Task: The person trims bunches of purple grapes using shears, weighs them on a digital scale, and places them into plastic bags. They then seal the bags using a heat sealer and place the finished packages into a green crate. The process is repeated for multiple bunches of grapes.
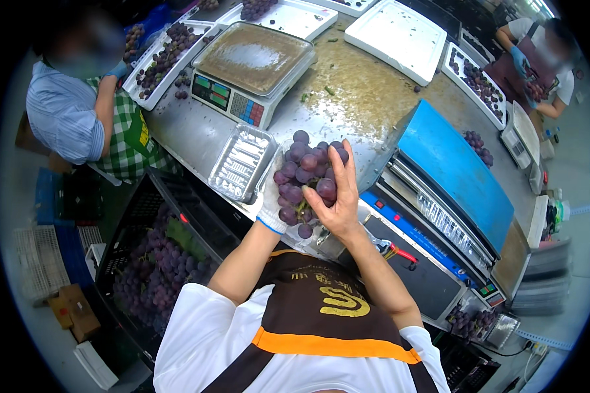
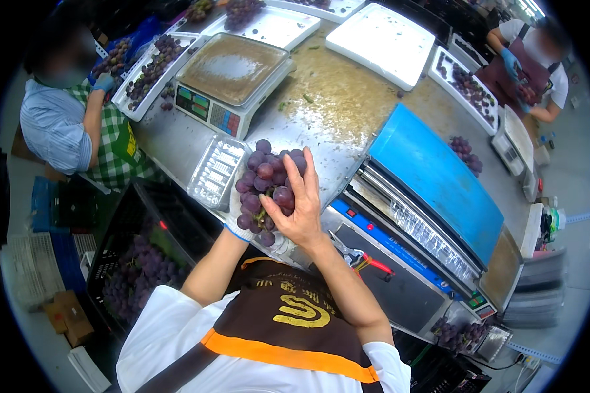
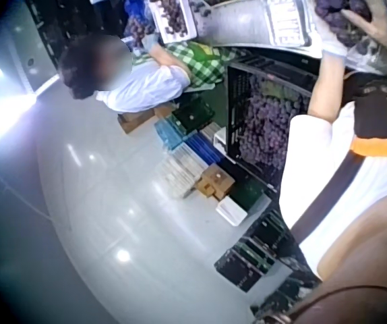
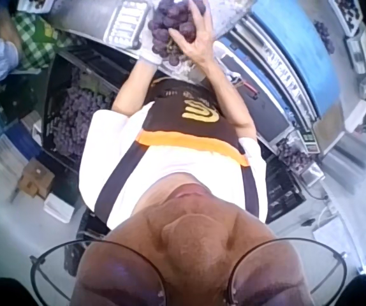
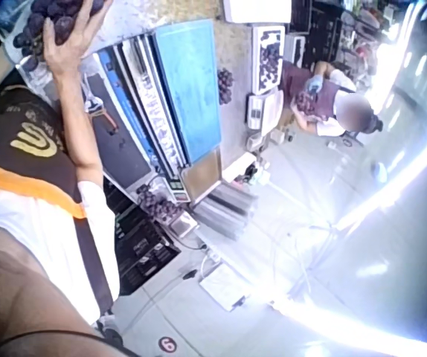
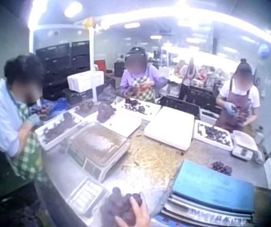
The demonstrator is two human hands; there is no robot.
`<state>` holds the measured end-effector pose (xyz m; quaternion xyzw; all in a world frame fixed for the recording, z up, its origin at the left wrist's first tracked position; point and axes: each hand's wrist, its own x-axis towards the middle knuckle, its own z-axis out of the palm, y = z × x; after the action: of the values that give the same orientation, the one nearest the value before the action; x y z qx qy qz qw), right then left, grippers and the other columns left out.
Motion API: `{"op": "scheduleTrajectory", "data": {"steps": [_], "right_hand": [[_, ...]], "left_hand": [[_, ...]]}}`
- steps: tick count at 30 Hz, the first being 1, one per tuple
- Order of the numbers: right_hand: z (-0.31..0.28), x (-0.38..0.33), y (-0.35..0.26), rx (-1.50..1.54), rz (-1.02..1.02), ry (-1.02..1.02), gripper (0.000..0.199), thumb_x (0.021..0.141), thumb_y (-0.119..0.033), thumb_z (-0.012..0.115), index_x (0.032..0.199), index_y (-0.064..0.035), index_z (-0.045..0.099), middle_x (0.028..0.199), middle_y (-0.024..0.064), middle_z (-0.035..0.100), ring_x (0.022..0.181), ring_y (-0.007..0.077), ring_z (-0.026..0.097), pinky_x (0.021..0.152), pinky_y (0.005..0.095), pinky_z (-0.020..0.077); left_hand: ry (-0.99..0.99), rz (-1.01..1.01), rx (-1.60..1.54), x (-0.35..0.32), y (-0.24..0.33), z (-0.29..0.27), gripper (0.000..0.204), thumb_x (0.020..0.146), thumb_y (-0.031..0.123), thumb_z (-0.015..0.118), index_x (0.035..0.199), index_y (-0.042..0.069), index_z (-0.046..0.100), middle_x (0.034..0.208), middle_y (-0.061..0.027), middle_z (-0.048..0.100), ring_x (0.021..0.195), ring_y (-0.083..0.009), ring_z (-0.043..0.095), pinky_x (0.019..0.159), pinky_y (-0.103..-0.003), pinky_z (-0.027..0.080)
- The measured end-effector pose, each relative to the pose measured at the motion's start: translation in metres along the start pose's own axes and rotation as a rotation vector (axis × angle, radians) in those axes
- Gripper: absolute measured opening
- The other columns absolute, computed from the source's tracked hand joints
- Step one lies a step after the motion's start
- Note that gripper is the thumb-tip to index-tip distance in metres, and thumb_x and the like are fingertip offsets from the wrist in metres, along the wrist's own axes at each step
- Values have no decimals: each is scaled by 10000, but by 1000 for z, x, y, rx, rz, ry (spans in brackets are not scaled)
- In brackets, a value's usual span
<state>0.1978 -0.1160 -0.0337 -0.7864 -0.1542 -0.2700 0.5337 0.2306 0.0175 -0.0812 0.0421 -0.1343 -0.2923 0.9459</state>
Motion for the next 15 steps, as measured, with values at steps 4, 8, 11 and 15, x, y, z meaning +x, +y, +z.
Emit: {"op": "scheduleTrajectory", "data": {"steps": [4,8,11,15], "right_hand": [[-4,4,-3,-1,-20,-80,828,726,-212,764,1422,-40,349,1460,306,245,1301,435,360,1060,460,311],[-7,3,4,86,102,-105,828,783,-224,705,1440,16,261,1456,266,292,1330,388,345,1087,418,288],[-13,3,6,65,141,-84,762,816,-205,667,1426,32,277,1436,245,340,1331,362,355,1087,408,295],[-28,-1,-1,42,184,-82,664,824,-127,658,1385,40,346,1392,234,402,1252,333,450,979,386,425]], "left_hand": [[-12,80,369,9,-2,-5,431,997,318,299,1379,119,287,1399,-94,361,1281,-226,371,1056,-362,346],[96,56,486,24,5,10,387,998,352,314,1287,102,374,1272,-79,444,1054,-188,463,882,-304,427],[168,-50,-89,34,12,33,435,980,428,355,1237,87,435,1094,-110,511,882,-205,523,729,-307,471],[110,-105,-137,37,21,26,458,934,434,422,1222,78,441,966,-112,527,771,-226,556,577,-351,477]]}}
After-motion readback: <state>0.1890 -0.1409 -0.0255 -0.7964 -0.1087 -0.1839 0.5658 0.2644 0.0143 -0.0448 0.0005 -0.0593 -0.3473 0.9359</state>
